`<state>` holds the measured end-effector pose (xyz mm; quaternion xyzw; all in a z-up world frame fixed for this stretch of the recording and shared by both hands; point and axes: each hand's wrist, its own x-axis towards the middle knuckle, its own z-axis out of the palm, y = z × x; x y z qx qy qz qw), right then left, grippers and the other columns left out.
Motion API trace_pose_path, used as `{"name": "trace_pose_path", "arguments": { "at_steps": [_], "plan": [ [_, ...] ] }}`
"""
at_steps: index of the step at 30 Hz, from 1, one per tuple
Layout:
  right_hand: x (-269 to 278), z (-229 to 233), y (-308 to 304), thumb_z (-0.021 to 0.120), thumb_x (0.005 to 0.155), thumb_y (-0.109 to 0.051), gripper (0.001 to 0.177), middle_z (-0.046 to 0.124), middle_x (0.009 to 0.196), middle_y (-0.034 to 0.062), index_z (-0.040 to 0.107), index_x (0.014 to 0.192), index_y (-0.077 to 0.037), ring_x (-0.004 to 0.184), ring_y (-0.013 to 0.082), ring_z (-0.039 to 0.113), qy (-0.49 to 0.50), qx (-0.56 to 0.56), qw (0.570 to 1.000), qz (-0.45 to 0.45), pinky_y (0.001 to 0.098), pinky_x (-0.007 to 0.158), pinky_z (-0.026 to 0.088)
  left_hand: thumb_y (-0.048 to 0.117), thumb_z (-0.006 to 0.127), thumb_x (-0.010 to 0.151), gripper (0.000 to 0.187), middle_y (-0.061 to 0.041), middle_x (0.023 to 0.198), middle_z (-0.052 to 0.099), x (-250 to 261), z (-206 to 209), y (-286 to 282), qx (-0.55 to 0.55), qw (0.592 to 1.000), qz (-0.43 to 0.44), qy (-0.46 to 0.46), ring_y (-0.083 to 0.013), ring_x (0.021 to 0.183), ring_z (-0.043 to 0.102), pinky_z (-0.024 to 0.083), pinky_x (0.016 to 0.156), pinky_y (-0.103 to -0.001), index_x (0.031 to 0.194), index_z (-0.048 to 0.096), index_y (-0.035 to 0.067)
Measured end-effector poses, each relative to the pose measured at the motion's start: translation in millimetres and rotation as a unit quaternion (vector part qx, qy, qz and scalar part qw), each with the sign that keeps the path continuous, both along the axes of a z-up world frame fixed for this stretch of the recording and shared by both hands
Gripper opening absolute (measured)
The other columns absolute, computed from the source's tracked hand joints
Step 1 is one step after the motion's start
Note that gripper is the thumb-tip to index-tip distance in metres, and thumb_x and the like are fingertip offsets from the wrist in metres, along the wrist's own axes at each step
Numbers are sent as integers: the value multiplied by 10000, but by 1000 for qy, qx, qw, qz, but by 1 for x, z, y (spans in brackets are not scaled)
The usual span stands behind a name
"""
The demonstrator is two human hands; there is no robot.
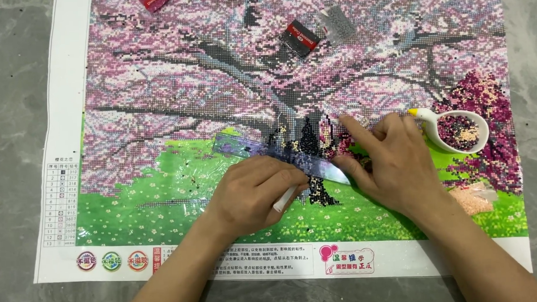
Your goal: Using a specialized pen tool to pick up small resin diamonds and place them onto a pre-printed sticky canvas.
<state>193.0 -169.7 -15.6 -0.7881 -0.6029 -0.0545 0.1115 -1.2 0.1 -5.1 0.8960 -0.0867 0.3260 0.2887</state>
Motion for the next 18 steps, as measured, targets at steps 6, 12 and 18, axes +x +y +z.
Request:
{"name": "trace_pose_path", "arguments": {
  "at_steps": [6,12,18],
  "plan": [
    [-4,10,5,531,908,-553,608,436,834,121,517,1425,-234,746,297,422,-7,-55,998,-22,435,639,387,44,676,918,26,-104,862,692,1,2,-1,-7,1000,-4,-2,-241,725,665,537,617,-344,933,657,37],
    [0,4,3,512,907,-556,639,440,842,105,495,1441,-205,757,271,412,6,-68,997,-26,410,642,379,46,685,914,45,-101,876,700,0,0,-1,-5,1000,0,1,-239,724,663,538,617,-345,950,659,41],
    [0,4,4,515,906,-562,621,468,846,107,518,1399,-184,759,278,448,13,-64,997,-36,421,647,400,66,659,933,33,-98,890,700,0,-1,-2,-14,1000,2,-3,-241,720,656,533,611,-353,957,656,43]
  ]
}}
